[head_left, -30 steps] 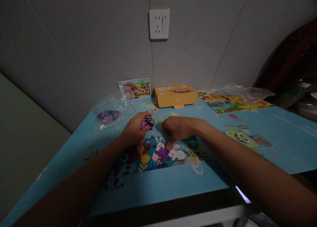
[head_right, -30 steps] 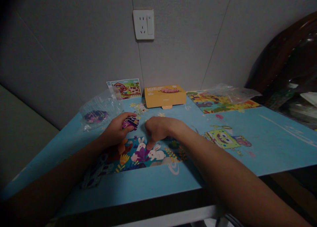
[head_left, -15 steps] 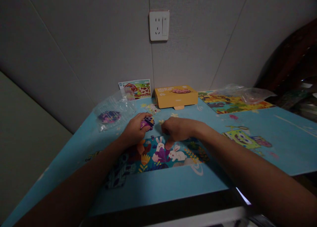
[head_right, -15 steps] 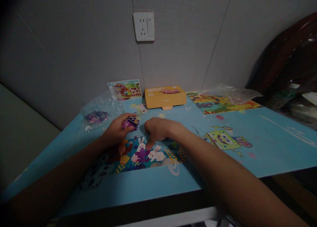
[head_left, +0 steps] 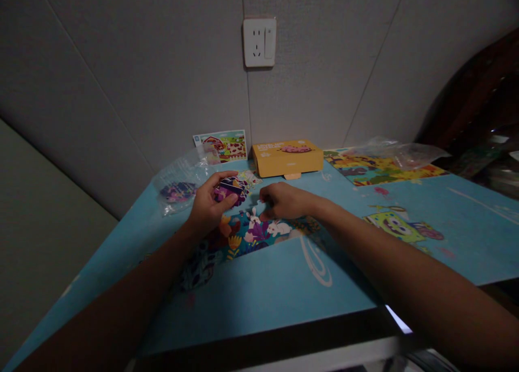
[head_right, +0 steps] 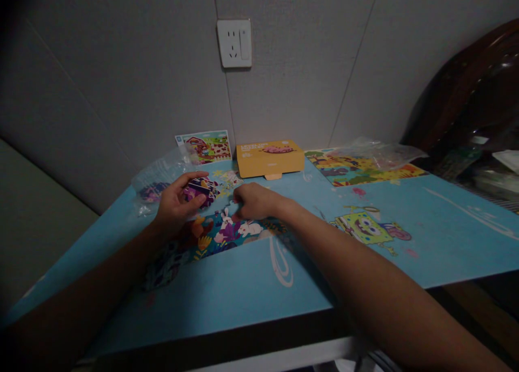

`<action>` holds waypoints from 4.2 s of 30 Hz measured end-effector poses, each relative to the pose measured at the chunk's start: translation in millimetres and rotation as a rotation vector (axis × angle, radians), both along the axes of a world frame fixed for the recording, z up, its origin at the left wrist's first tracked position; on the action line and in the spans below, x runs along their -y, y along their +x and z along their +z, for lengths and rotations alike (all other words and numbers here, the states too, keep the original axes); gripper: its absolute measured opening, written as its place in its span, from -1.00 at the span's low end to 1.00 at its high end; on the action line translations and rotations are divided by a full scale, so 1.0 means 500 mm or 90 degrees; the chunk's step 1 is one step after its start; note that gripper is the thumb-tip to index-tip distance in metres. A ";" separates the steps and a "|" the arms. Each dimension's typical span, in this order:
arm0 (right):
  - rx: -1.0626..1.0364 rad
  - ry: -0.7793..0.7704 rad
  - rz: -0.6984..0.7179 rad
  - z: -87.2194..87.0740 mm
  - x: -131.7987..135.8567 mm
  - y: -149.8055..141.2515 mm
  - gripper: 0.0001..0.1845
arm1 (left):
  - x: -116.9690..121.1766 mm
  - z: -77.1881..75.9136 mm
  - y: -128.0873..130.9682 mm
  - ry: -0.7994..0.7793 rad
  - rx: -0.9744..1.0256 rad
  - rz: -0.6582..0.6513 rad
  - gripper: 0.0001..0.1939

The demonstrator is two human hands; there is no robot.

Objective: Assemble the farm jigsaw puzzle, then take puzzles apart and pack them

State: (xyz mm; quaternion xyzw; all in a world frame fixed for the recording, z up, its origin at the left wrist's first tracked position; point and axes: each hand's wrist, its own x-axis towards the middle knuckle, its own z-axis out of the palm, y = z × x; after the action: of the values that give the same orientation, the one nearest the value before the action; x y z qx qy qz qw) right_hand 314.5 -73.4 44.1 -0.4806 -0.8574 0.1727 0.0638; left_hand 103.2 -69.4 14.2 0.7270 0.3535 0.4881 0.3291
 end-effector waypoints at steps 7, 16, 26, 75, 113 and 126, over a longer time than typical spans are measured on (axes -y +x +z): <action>-0.032 -0.031 -0.005 -0.003 -0.004 0.003 -0.70 | 0.001 -0.018 0.001 -0.119 -0.226 -0.172 -0.31; -0.025 -0.050 0.020 -0.003 -0.010 0.006 -0.82 | 0.033 -0.008 0.024 -0.001 -0.135 -0.193 -0.42; -0.102 -0.007 -0.050 -0.007 -0.017 0.008 -0.87 | 0.040 -0.005 0.030 0.047 -0.193 -0.183 -0.53; -0.392 -0.042 -0.099 -0.059 -0.009 -0.038 -0.85 | 0.000 0.054 -0.038 0.018 -0.288 -0.129 -0.65; -0.184 0.100 0.109 -0.078 0.030 -0.106 -0.56 | 0.004 0.110 -0.114 -0.345 -0.418 -0.276 -0.49; -0.264 0.013 0.038 -0.062 0.027 -0.107 -0.79 | 0.025 0.101 -0.079 -0.293 -0.457 -0.357 -0.56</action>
State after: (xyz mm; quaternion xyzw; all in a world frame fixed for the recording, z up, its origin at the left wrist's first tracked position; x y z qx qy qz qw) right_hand 260.8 -87.0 13.1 -0.4088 -0.8413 0.2611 0.2387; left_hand 63.5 -81.9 64.6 0.8245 0.3338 0.0096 0.4568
